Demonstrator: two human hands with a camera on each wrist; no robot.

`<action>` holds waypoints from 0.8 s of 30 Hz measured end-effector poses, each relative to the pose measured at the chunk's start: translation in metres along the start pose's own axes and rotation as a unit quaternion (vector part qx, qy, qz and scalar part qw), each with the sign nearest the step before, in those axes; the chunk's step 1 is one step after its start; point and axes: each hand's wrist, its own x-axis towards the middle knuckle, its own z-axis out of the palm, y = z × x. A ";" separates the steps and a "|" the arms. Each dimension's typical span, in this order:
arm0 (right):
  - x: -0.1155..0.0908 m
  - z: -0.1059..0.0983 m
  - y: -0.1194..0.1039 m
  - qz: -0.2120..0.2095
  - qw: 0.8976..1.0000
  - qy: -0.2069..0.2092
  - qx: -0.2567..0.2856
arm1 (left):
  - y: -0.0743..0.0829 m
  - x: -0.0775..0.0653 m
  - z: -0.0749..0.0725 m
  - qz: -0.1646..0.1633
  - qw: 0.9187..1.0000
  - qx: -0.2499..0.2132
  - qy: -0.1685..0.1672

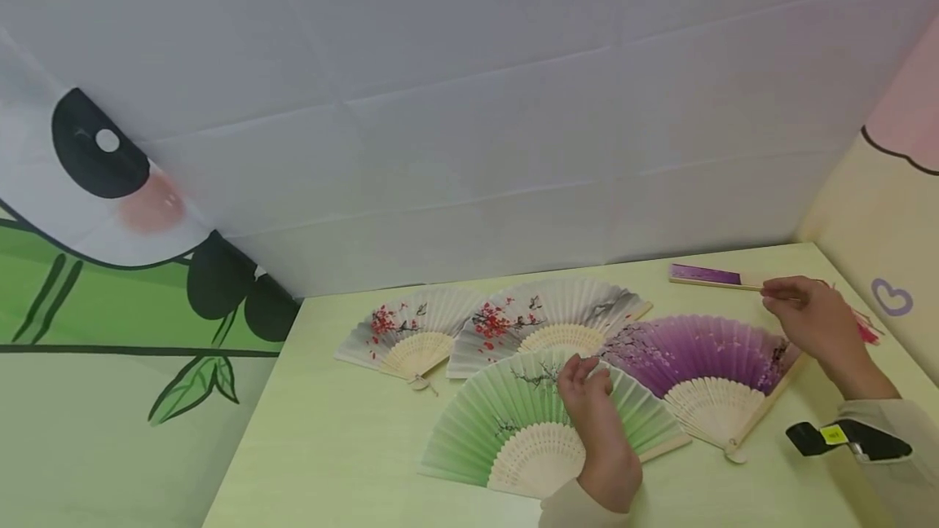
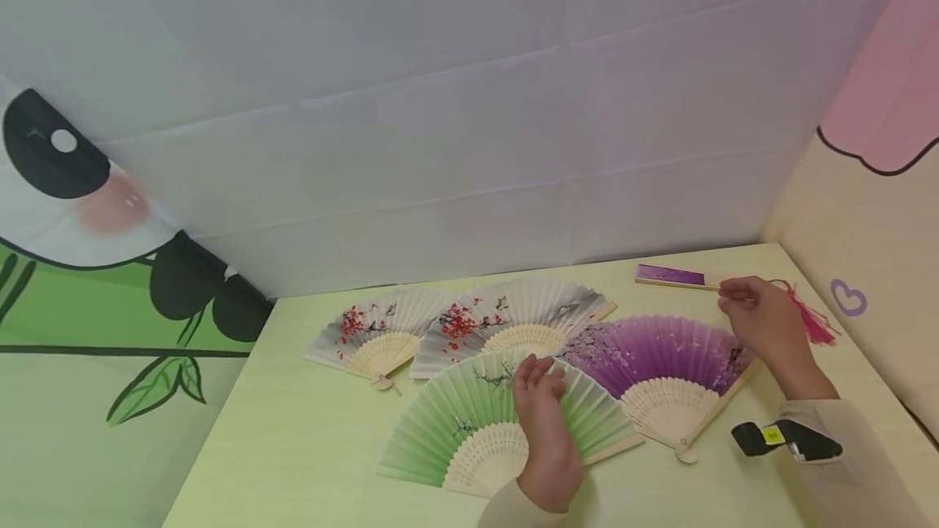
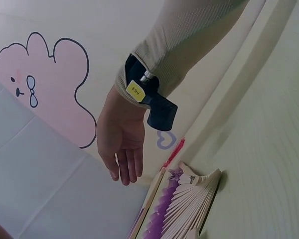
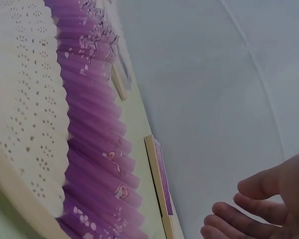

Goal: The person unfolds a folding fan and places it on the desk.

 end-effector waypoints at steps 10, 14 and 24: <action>0.020 -0.002 0.012 0.003 0.999 -0.006 -0.031 | -0.009 -0.002 0.021 -0.023 1.000 0.018 0.000; 0.029 -0.003 0.015 -0.004 0.999 -0.011 -0.041 | -0.012 -0.002 0.028 -0.018 1.000 0.013 -0.008; 0.053 -0.003 0.025 -0.021 0.994 -0.069 -0.083 | -0.018 -0.001 0.045 -0.012 1.000 -0.003 -0.023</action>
